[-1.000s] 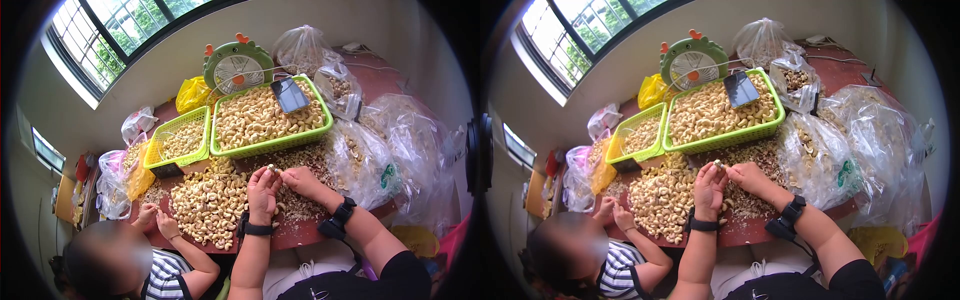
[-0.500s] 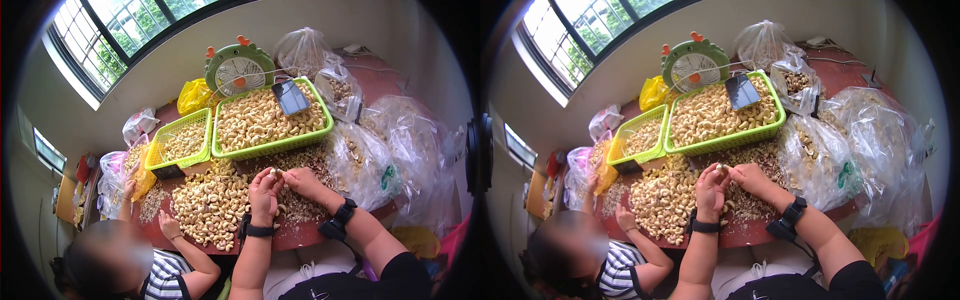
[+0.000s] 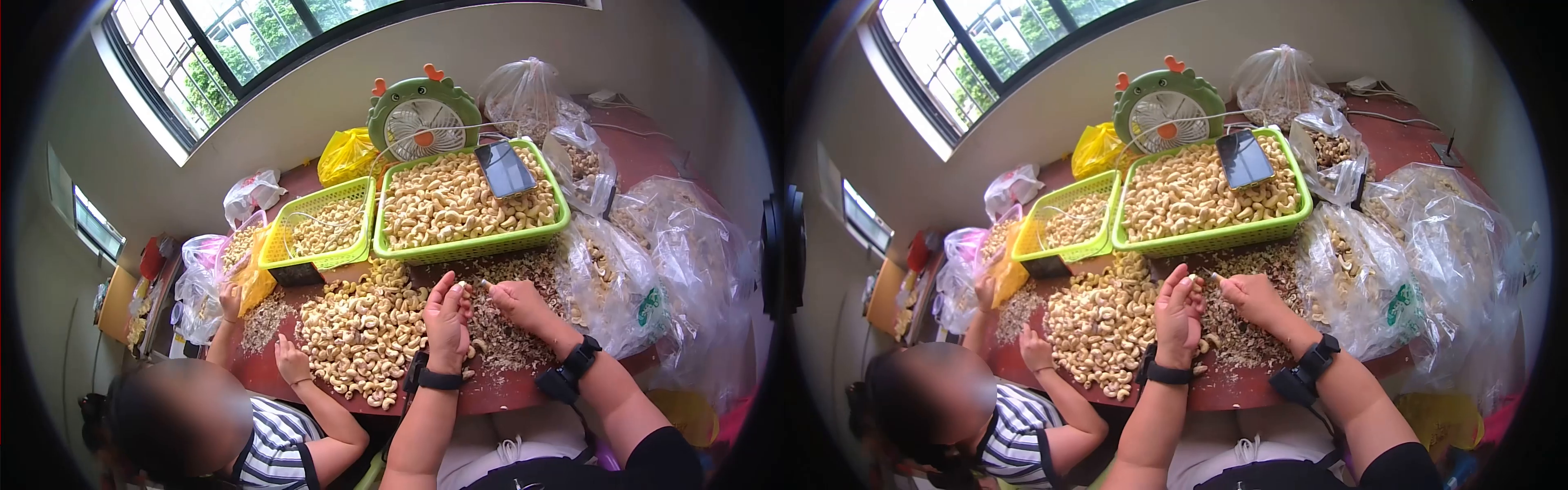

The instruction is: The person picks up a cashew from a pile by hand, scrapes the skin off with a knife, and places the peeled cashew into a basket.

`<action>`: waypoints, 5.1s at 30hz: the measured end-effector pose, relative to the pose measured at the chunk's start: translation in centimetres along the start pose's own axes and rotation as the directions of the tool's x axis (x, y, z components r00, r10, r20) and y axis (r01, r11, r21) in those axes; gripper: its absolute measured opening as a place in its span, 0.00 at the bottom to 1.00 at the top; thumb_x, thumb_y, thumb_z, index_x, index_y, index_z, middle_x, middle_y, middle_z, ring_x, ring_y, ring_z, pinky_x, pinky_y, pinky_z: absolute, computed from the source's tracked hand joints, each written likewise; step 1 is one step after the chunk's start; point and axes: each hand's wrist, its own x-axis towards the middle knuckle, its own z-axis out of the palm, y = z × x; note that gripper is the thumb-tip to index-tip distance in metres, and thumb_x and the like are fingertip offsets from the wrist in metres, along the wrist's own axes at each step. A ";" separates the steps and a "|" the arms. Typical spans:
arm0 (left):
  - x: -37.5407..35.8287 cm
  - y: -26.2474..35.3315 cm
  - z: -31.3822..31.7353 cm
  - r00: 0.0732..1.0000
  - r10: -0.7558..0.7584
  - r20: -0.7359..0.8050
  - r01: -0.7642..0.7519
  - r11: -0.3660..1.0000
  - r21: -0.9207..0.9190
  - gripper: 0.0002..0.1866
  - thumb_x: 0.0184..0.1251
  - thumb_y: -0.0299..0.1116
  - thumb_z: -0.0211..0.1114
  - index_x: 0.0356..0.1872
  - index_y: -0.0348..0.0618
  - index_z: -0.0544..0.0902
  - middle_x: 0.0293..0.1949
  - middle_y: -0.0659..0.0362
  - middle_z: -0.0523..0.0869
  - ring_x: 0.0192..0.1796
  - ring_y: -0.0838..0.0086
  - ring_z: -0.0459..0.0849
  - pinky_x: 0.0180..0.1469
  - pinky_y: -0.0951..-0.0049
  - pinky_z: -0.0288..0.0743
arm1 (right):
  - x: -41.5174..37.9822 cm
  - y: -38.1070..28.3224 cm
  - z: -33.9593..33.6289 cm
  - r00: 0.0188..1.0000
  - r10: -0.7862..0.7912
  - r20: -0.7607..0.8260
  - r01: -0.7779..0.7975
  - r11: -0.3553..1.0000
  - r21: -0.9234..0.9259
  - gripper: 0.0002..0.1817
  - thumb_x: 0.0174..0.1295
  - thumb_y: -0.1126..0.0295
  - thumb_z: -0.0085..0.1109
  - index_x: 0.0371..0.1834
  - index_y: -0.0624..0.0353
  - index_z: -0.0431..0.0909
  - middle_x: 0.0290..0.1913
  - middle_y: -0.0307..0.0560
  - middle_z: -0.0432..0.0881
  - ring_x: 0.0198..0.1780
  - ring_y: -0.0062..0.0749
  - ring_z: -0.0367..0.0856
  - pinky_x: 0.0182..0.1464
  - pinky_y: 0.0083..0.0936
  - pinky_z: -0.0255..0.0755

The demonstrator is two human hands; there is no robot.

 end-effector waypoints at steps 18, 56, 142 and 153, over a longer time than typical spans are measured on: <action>0.0 0.0 -0.2 0.996 -0.074 0.054 0.081 0.986 -0.142 0.07 0.54 0.18 0.58 0.34 0.35 0.74 0.35 0.51 0.80 0.39 0.66 0.81 0.44 0.71 0.78 | -0.2 -1.0 0.5 0.999 -0.044 0.002 0.044 0.998 -0.054 0.21 0.59 0.57 0.46 0.19 0.64 0.71 0.14 0.48 0.70 0.17 0.31 0.68 0.23 0.27 0.64; -0.3 0.0 0.0 0.998 -0.060 0.021 0.061 0.997 -0.055 0.12 0.55 0.18 0.56 0.42 0.35 0.74 0.36 0.55 0.79 0.42 0.65 0.79 0.43 0.66 0.78 | -0.3 -0.9 0.6 0.999 -0.042 0.023 0.044 0.994 -0.103 0.20 0.58 0.56 0.46 0.20 0.63 0.72 0.16 0.52 0.72 0.19 0.39 0.72 0.24 0.30 0.65; -0.3 -0.5 0.4 0.998 -0.055 -0.037 0.054 0.998 -0.045 0.11 0.54 0.20 0.56 0.40 0.33 0.72 0.35 0.51 0.79 0.39 0.65 0.80 0.43 0.67 0.78 | -0.2 -0.2 0.7 0.999 -0.052 0.003 0.052 0.993 -0.104 0.21 0.58 0.54 0.44 0.23 0.63 0.74 0.18 0.53 0.74 0.22 0.42 0.74 0.26 0.31 0.66; -0.3 -0.6 0.5 0.999 -0.022 -0.043 0.022 1.000 -0.004 0.09 0.53 0.19 0.54 0.37 0.35 0.72 0.35 0.54 0.77 0.38 0.68 0.79 0.41 0.68 0.78 | -0.2 -0.1 0.6 0.998 -0.058 0.025 0.061 0.990 -0.125 0.20 0.59 0.55 0.43 0.25 0.62 0.75 0.18 0.52 0.74 0.22 0.41 0.74 0.26 0.30 0.66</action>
